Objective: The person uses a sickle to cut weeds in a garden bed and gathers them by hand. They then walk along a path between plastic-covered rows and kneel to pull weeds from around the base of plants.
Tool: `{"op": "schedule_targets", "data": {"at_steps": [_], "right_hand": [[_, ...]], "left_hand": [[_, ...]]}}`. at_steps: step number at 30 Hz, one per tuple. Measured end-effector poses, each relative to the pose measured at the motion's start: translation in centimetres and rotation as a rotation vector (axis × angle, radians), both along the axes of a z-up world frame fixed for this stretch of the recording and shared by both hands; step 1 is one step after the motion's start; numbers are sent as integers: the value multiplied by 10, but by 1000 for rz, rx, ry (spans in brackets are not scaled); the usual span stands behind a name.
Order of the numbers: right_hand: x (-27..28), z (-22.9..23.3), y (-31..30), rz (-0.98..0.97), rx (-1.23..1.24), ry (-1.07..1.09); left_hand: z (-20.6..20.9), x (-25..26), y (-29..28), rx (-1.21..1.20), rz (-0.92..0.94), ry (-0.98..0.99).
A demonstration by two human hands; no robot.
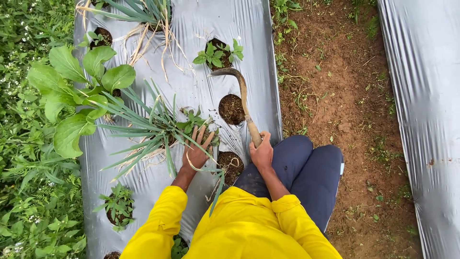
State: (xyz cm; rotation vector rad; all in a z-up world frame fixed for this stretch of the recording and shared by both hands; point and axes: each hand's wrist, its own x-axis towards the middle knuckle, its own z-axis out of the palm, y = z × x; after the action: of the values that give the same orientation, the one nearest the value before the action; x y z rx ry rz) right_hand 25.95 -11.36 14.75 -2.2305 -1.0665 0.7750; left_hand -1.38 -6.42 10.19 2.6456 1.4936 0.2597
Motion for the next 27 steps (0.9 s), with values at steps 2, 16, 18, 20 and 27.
{"op": "schedule_targets", "data": {"at_steps": [2, 16, 18, 20, 27], "right_hand": [[1, -6, 0, -28, 3, 37], [13, -23, 5, -163, 153, 152], [14, -26, 5, -174, 162, 178], [16, -27, 6, -189, 164, 206], [32, -36, 12, -223, 146, 237]], "left_hand": [[0, 5, 16, 28, 20, 29], [-3, 31, 80, 0, 401, -15], [-11, 34, 96, -85, 430, -45], [-20, 38, 116, 22, 417, -52], [-29, 48, 201, 126, 493, 6]]}}
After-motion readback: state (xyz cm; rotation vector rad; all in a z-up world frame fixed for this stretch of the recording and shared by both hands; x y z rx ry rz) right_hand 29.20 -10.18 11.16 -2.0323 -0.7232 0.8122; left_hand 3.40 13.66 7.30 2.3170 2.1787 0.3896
